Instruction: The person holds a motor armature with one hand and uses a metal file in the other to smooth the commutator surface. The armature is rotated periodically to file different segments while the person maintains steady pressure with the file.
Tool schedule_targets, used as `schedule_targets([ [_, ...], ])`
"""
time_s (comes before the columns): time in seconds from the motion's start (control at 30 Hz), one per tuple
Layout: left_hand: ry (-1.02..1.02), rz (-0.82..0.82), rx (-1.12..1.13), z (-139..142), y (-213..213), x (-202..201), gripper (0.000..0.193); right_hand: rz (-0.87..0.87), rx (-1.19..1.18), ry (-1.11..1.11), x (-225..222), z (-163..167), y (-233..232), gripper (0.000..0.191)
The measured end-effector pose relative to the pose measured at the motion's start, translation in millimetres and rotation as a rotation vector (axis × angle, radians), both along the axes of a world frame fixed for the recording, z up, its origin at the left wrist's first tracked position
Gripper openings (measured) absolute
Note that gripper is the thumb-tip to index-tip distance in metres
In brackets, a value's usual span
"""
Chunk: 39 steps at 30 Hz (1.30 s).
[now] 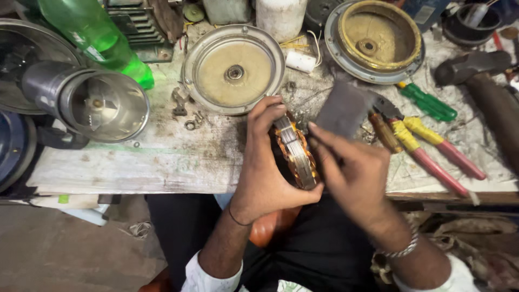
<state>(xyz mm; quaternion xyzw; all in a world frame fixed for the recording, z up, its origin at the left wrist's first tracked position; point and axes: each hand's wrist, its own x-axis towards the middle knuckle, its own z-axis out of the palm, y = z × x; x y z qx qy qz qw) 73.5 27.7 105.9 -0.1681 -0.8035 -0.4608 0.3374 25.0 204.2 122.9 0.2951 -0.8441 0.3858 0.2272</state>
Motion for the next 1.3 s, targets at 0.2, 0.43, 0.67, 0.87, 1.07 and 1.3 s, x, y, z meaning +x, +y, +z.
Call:
schedule_targets([
  [0.2, 0.018, 0.048, -0.034, -1.3, 0.3, 0.0, 0.118, 0.142, -0.118, 0.035, 0.3, -4.1, -1.4, 0.028],
  [0.43, 0.047, 0.054, -0.049, 2.4, -6.3, 6.2, 0.118, 0.053, -0.066, 0.005, -3.5, -7.6, -4.4, 0.024],
  [0.67, 0.060, 0.044, -0.058, -1.1, -8.7, -9.7, 0.118, 0.146, -0.118, 0.020, -10.2, -7.9, -5.7, 0.023],
  [0.87, 0.066, 0.046, -0.032, -1.1, -1.2, -9.4, 0.115, -0.032, -0.041, -0.018, -13.2, -6.1, -3.3, 0.024],
  [1.07, 0.055, 0.038, -0.035, -3.5, 5.6, -13.0, 0.116, 0.047, -0.073, 0.042, -12.1, -4.2, -1.2, 0.021],
  [1.3, 0.054, 0.028, -0.048, -0.9, -6.5, -4.4, 0.119, 0.031, -0.051, 0.148, -7.9, -2.7, -2.0, 0.012],
])
